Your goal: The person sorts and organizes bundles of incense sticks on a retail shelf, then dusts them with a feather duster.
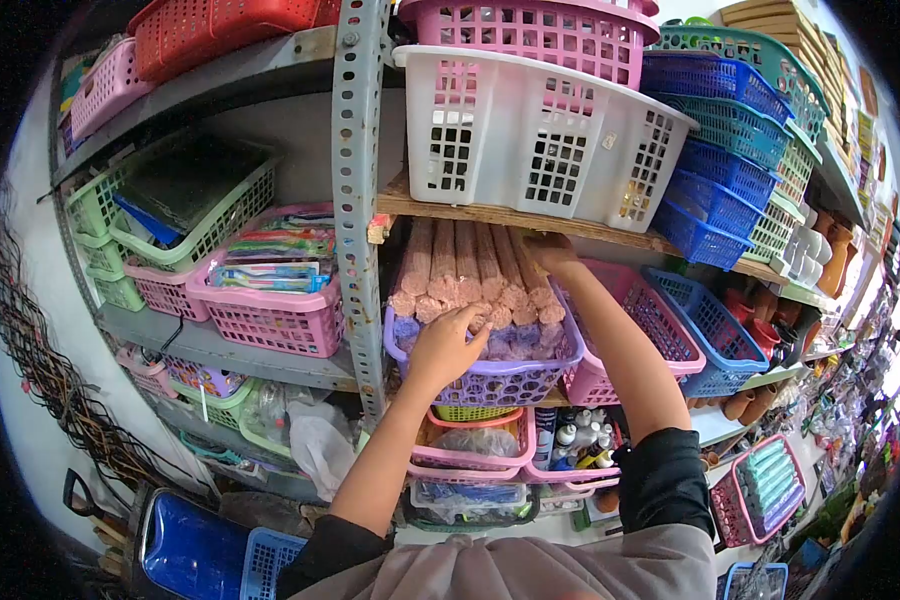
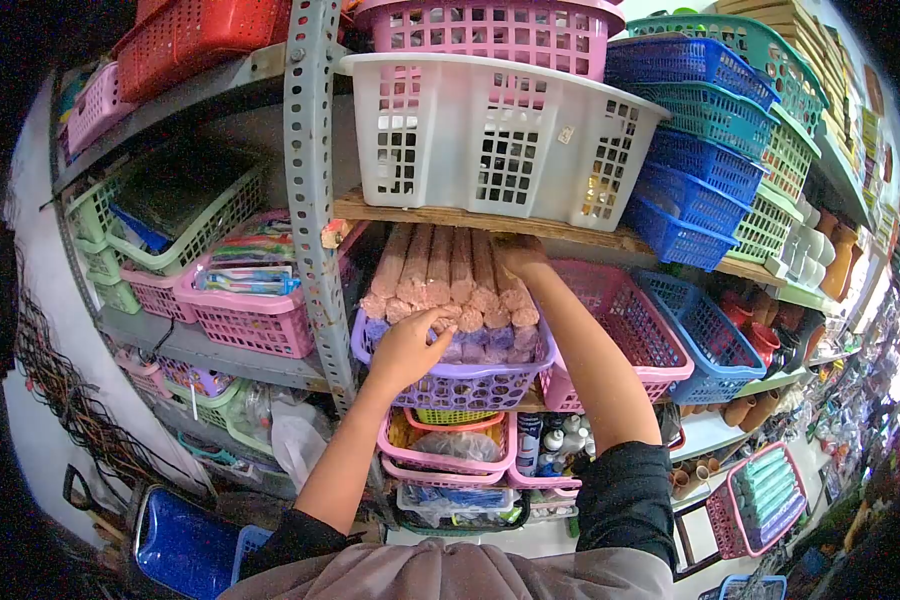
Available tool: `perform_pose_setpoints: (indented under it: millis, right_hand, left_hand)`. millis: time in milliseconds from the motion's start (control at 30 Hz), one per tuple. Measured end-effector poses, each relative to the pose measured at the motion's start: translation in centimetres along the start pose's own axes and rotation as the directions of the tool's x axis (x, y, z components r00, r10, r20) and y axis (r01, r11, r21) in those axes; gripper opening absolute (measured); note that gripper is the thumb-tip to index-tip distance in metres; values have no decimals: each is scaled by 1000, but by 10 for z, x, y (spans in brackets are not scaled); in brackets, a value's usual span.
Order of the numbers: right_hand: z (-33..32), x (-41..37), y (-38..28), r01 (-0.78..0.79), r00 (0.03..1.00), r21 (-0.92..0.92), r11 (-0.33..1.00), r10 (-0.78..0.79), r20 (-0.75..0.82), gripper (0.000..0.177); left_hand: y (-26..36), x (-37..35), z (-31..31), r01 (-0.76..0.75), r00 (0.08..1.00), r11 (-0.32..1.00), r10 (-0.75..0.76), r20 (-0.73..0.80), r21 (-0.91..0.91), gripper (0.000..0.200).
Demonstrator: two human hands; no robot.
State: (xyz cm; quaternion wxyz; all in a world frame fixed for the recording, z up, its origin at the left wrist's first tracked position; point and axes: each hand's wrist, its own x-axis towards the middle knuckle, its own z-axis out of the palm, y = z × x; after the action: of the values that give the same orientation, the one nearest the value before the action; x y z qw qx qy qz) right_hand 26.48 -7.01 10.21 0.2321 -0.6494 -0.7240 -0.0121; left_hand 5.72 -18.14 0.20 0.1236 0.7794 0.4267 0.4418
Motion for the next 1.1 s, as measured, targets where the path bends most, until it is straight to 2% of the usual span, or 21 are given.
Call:
perform_pose_setpoints:
  millis: [33,67,133,267,333,367,400,433,467,533,633,767,867,900,933,967,1033,1067,1100]
  right_hand:
    - [4,6,-2,24,1000,-96,995,-24,1,57]
    - [10,14,-6,23,1000,-96,995,-23,2,57]
    - [23,30,-11,84,996,-261,962,-84,10,57]
    - [36,23,-35,98,993,-290,952,-111,-30,56]
    - [48,39,-36,109,991,-631,768,-32,131,61]
    - [52,44,-32,108,991,-630,769,-32,130,61]
    - [51,43,-32,140,984,-369,919,-87,156,63]
    - [51,43,-33,162,975,-74,984,-148,166,65]
    - [52,41,-34,162,975,-73,984,-148,167,65]
    - [38,15,-54,124,990,-275,953,-99,103,70]
    - [31,11,-56,143,982,-336,931,-91,166,72]
    - [28,2,-53,112,988,-229,967,-82,133,75]
    - [23,-14,-47,152,987,-140,978,-144,65,75]
    - [22,-19,-43,220,974,-155,963,-225,-15,72]
    - [21,-25,-38,283,949,-178,943,-302,-93,69]
    - [19,-32,-30,266,954,-180,947,-285,-94,69]
    - [11,-54,-16,199,980,-67,978,-199,10,55]
    - [9,-71,-4,452,852,-122,883,-468,-232,41]
    - [2,-92,2,425,864,-132,896,-445,-236,41]
  left_hand:
    - [0,0,1,-7,1000,1000,8,-13,22,35]
    - [-1,0,1,-16,1000,999,17,-25,43,35]
    - [2,0,-1,-1,1000,1000,1,-11,26,35]
    - [0,0,0,-14,1000,1000,14,-10,2,37]
    - [3,0,-2,-8,1000,1000,8,-5,13,37]
    - [4,-1,-3,0,1000,1000,0,-3,21,37]
    - [4,-1,-2,0,1000,1000,0,-3,22,37]
    - [4,-2,-2,-4,1000,999,5,-17,34,37]
    - [3,-2,-2,-7,999,999,9,-31,45,37]
    - [3,-3,-2,-21,999,999,23,-38,47,36]
    - [4,-2,-3,-27,999,998,29,-28,49,34]
    - [-1,-1,-1,-33,999,998,33,-8,57,32]
    - [8,-1,-7,3,999,1000,-5,51,28,32]
    - [5,-2,-4,-1,998,1000,0,61,23,32]
    - [1,-2,-1,-41,999,998,41,3,48,33]
    - [-2,-1,2,-81,995,994,85,-52,72,33]
    - [1,-2,2,-78,996,997,79,-29,20,31]
    - [5,-2,0,-77,996,997,77,-37,-4,29]
    - [8,-2,-1,-77,996,997,76,-42,-31,28]
